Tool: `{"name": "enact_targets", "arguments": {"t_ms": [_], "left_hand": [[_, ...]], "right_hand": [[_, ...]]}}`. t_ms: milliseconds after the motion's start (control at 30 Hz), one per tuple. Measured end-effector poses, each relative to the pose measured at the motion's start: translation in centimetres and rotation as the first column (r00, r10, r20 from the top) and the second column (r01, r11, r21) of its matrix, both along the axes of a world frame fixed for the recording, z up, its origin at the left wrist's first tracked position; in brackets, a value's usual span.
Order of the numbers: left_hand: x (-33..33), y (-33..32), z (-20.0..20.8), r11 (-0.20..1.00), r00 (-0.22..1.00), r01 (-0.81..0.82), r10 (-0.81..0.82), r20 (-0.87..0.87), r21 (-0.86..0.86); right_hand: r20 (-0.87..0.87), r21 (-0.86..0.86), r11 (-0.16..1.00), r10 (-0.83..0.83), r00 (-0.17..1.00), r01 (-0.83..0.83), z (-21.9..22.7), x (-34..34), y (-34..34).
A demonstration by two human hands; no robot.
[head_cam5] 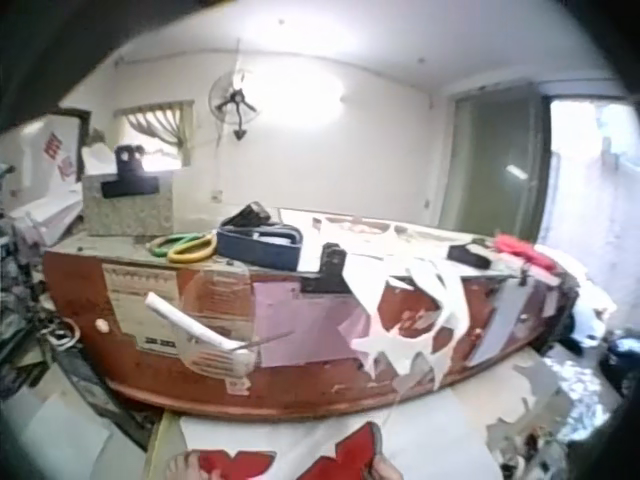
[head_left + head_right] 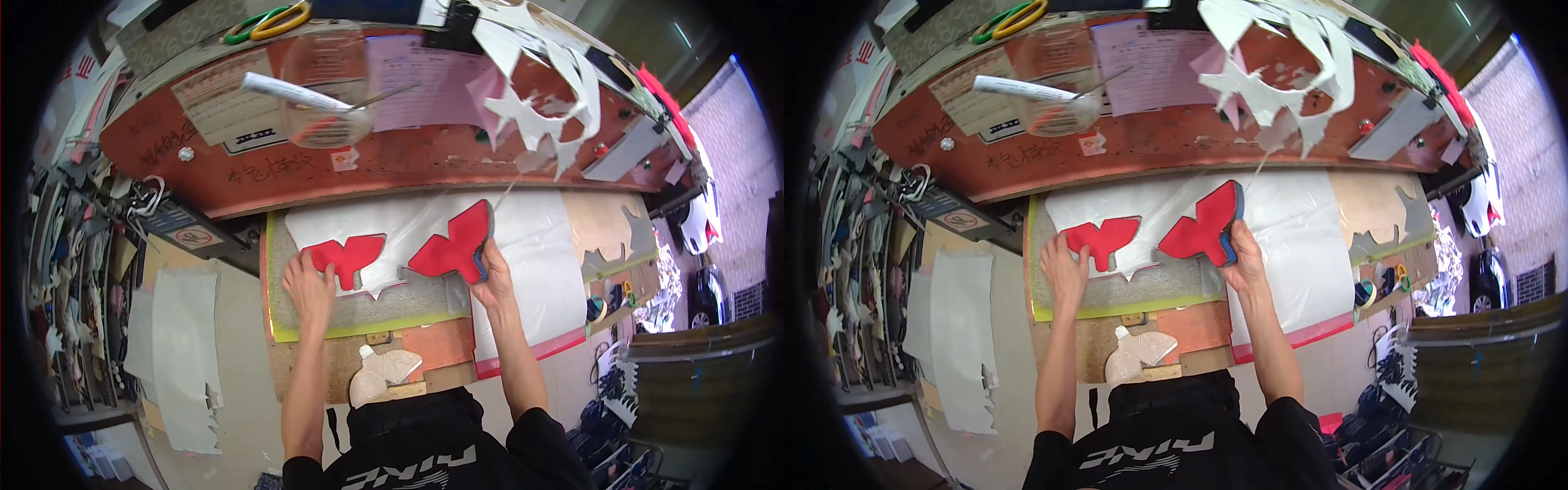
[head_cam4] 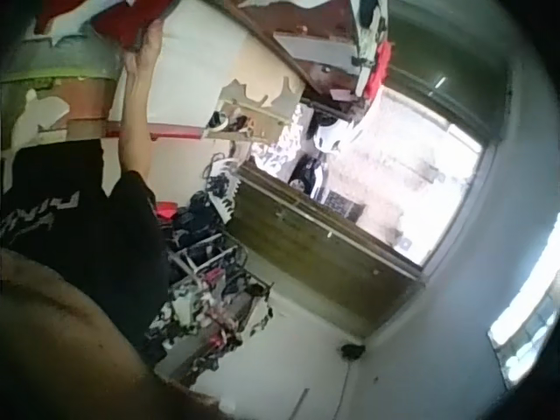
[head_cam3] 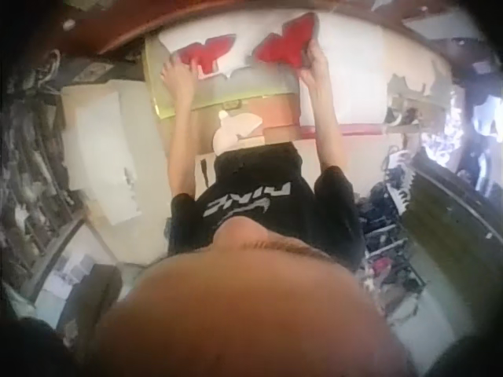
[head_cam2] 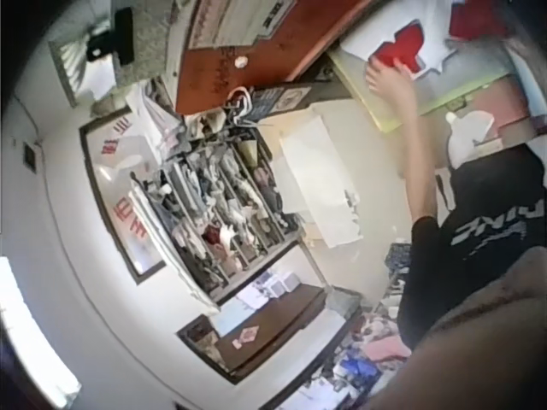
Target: The person retrieves a roll of white material from a shelf and unrolls it on a workbench. They use a red template and scissors to cut a shape from the material. The person then handles a small beige piece, marking it with a yellow pen before placing it on a shelf.
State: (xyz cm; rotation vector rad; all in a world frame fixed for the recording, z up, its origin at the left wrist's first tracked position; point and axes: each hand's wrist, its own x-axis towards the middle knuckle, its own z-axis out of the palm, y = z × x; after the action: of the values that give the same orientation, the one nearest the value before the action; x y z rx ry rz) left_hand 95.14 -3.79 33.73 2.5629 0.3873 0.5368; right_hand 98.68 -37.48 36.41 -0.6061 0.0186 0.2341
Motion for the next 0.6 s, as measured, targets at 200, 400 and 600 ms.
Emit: {"name": "enact_targets", "arguments": {"t_ms": [200,400,600], "left_hand": [[3.6,1.1,0.6,0.996,0.941,0.076,-0.059,-0.333,0.038],[0.8,5.6,5.1,0.608,0.99,0.133,-0.045,0.133,-0.783],[-2.8,4.4,10.0,0.697,0.991,0.129,-0.061,0.121,-0.705]], "right_hand": [[-0.116,0.154,0.986,-0.053,0.992,0.071,-4.9,1.9,0.8],[-0.185,0.275,0.949,-0.105,0.977,0.154,-8.1,2.3,0.7],[-0.292,0.15,0.958,-0.193,0.937,0.244,-7.1,2.1,0.9]]}}
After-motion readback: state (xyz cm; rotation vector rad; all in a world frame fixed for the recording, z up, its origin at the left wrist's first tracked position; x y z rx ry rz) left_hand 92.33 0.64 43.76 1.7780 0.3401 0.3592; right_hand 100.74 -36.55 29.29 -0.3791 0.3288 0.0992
